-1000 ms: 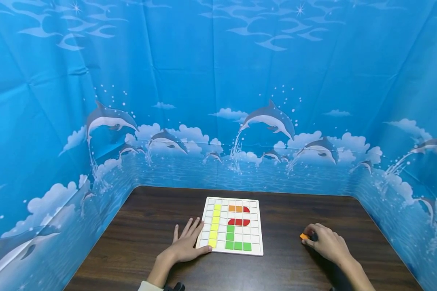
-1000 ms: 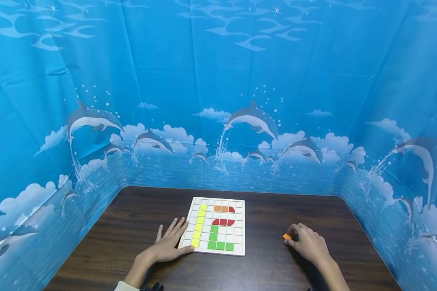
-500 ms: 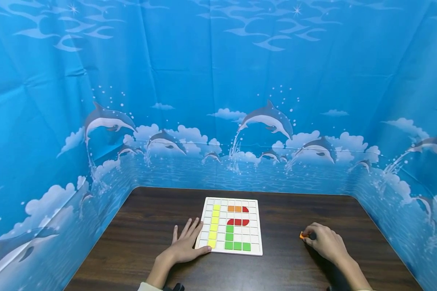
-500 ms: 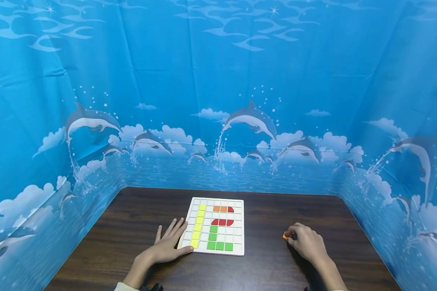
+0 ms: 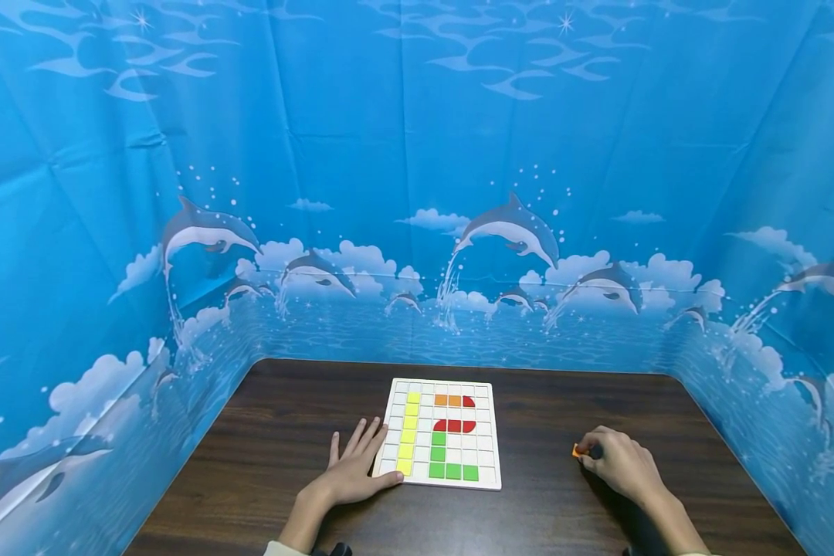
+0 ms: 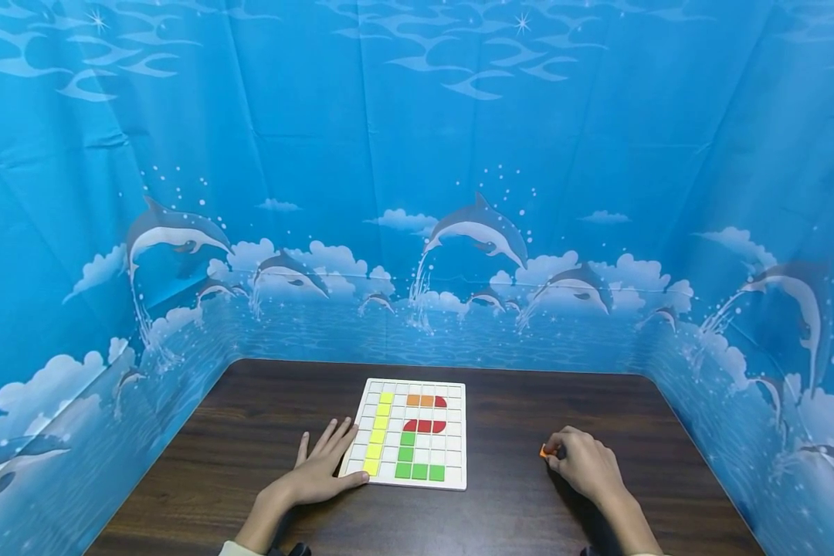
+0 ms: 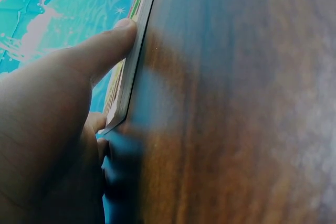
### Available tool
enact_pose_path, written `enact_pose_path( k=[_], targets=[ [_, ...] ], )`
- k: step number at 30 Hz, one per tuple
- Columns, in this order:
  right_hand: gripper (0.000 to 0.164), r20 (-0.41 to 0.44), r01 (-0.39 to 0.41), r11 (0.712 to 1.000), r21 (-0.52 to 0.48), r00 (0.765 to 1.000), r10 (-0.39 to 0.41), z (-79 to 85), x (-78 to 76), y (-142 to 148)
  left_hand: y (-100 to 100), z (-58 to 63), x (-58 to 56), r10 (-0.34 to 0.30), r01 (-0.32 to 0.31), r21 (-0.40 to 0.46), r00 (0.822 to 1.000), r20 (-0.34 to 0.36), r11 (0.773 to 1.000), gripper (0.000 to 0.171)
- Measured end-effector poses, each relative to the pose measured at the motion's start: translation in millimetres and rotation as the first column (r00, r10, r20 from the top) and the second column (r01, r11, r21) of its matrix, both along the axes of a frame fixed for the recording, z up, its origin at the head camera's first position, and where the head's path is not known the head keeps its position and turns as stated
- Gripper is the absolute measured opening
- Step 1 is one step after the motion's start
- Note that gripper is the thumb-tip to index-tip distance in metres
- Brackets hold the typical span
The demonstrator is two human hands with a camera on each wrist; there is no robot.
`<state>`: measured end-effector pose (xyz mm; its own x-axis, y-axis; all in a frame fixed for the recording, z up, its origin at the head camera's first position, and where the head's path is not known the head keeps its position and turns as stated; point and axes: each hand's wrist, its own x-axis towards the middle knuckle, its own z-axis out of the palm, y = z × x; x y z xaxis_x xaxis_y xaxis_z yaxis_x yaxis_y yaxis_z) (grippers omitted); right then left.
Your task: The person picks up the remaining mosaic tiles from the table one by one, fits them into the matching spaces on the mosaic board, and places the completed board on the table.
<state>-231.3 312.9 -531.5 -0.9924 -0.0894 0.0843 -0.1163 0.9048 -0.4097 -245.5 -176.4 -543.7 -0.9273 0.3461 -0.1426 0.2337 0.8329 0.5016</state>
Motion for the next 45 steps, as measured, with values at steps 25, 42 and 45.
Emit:
enact_pose_path(
  k=[25,42,45],
  targets=[
    [0.008,-0.094,-0.011,1.0,-0.004,0.996,0.01,-0.7,-5.3,-14,-2,-4.8,-1.5,0.006,-0.006,0.014,1.0,-0.009,1.0,0.103],
    [0.01,-0.183,-0.059,0.998,-0.023,0.982,0.054,13.4,-14.9,-45,-3,-2.4,0.7,-0.012,0.013,0.039,1.0,-0.018,0.999,0.104],
    [0.01,-0.195,-0.063,0.998,-0.023,0.979,0.057,15.1,-17.6,-51,-3,-2.9,1.3,-0.016,0.017,0.069,1.0,-0.019,0.997,0.106]
  ],
)
